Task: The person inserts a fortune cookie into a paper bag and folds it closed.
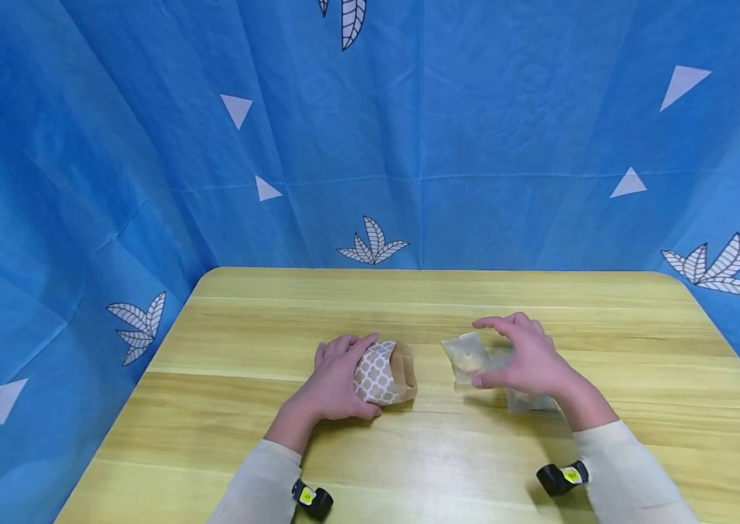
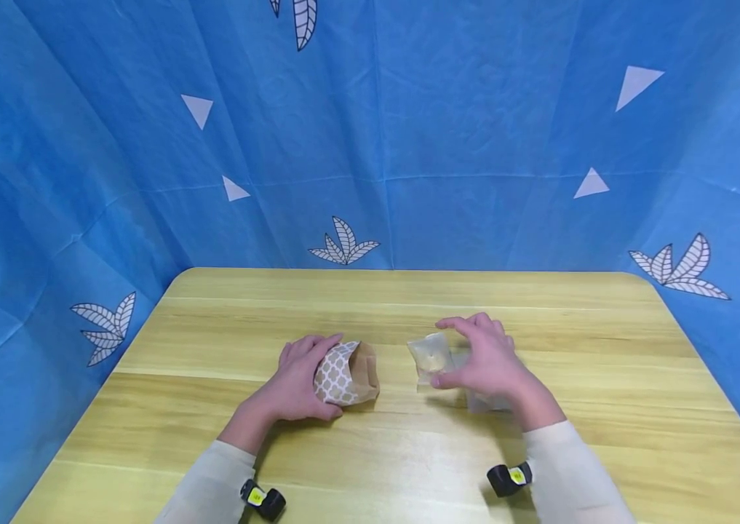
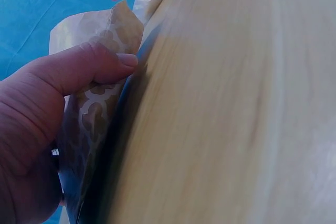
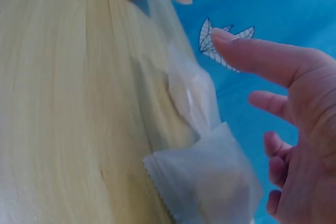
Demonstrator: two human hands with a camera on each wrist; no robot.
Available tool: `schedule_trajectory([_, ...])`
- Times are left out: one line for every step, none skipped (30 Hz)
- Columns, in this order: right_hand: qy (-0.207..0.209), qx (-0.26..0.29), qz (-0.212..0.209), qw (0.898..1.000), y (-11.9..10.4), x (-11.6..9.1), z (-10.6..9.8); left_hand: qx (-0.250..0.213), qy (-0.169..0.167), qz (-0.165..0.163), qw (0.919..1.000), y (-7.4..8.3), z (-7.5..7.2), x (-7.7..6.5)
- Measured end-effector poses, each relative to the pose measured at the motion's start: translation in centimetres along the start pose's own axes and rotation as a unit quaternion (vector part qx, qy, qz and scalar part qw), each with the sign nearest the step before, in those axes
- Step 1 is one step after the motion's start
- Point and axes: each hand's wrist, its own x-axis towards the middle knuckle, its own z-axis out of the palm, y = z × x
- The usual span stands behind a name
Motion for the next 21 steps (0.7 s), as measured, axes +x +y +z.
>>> schedule_trajectory([-0.01, -0.004, 0.007, 1.0, 0.2, 0.1, 0.0, 0.001, -0.001, -0.001, 1.0, 0.0, 0.0, 0.0])
schedule_trajectory([-0.018, -0.01, 0.013, 1.0, 0.3, 0.2, 0.1, 0.001, -0.001, -0.001, 1.0, 0.0, 0.0, 0.0])
schedule_trajectory([-0.025, -0.013, 0.02, 0.999, 0.5, 0.3, 0.1, 0.001, -0.002, -0.001, 1.0, 0.1, 0.0, 0.0])
schedule_trajectory([-0.031, -0.017, 0.025, 0.999, 0.6, 0.3, 0.1, 0.0, -0.003, -0.001, 1.0, 0.1, 0.0, 0.0])
schedule_trajectory([-0.035, -0.021, 0.029, 0.999, 0.8, 0.5, 0.2, -0.001, -0.004, 0.0, 1.0, 0.1, 0.0, 0.0])
schedule_trajectory([-0.038, -0.024, 0.033, 0.998, 0.9, 0.6, 0.2, -0.001, -0.004, 0.0, 1.0, 0.1, 0.0, 0.0])
schedule_trajectory([-0.042, -0.028, 0.035, 0.998, 1.1, 0.7, 0.3, -0.002, -0.003, 0.002, 1.0, 0.2, 0.0, 0.0])
schedule_trajectory([-0.044, -0.035, 0.037, 0.998, 1.3, 0.8, 0.3, -0.002, -0.003, 0.003, 1.0, 0.2, 0.0, 0.0])
schedule_trajectory([-0.047, -0.038, 0.038, 0.997, 1.4, 0.9, 0.4, -0.003, -0.004, 0.003, 1.0, 0.2, 0.0, 0.0])
schedule_trajectory([-0.048, -0.043, 0.038, 0.997, 1.6, 1.0, 0.5, -0.003, -0.004, 0.002, 1.0, 0.3, 0.0, 0.0])
schedule_trajectory([-0.05, -0.045, 0.038, 0.997, 1.7, 1.1, 0.5, -0.001, -0.004, 0.002, 1.0, 0.3, 0.0, 0.0])
schedule_trajectory([-0.05, -0.048, 0.037, 0.997, 1.9, 1.2, 0.6, 0.0, -0.004, 0.001, 1.0, 0.3, 0.0, 0.0])
schedule_trajectory([-0.05, -0.048, 0.036, 0.997, 2.0, 1.2, 0.7, 0.002, -0.004, 0.001, 1.0, 0.3, 0.0, 0.0])
schedule_trajectory([-0.05, -0.049, 0.034, 0.997, 2.1, 1.3, 0.8, 0.005, -0.004, 0.0, 1.0, 0.3, 0.1, 0.1])
schedule_trajectory([-0.049, -0.047, 0.034, 0.997, 2.1, 1.3, 0.8, 0.005, -0.005, 0.0, 1.0, 0.3, 0.1, 0.0])
schedule_trajectory([-0.049, -0.047, 0.033, 0.997, 2.2, 1.3, 0.9, 0.007, -0.005, 0.0, 1.0, 0.3, 0.1, 0.1])
schedule_trajectory([-0.048, -0.047, 0.03, 0.997, 2.3, 1.3, 1.0, 0.008, -0.004, 0.0, 1.0, 0.3, 0.2, 0.0])
schedule_trajectory([-0.049, -0.048, 0.03, 0.997, 2.4, 1.3, 1.0, 0.008, -0.004, 0.001, 1.0, 0.3, 0.2, 0.0])
schedule_trajectory([-0.05, -0.047, 0.03, 0.997, 2.4, 1.3, 1.1, 0.008, -0.004, 0.0, 1.0, 0.3, 0.2, 0.0])
schedule_trajectory([-0.052, -0.047, 0.03, 0.997, 2.5, 1.3, 1.1, 0.008, -0.004, 0.0, 1.0, 0.3, 0.2, 0.0])
schedule_trajectory([-0.055, -0.046, 0.029, 0.997, 2.5, 1.4, 1.2, 0.008, -0.004, 0.0, 1.0, 0.3, 0.2, 0.0])
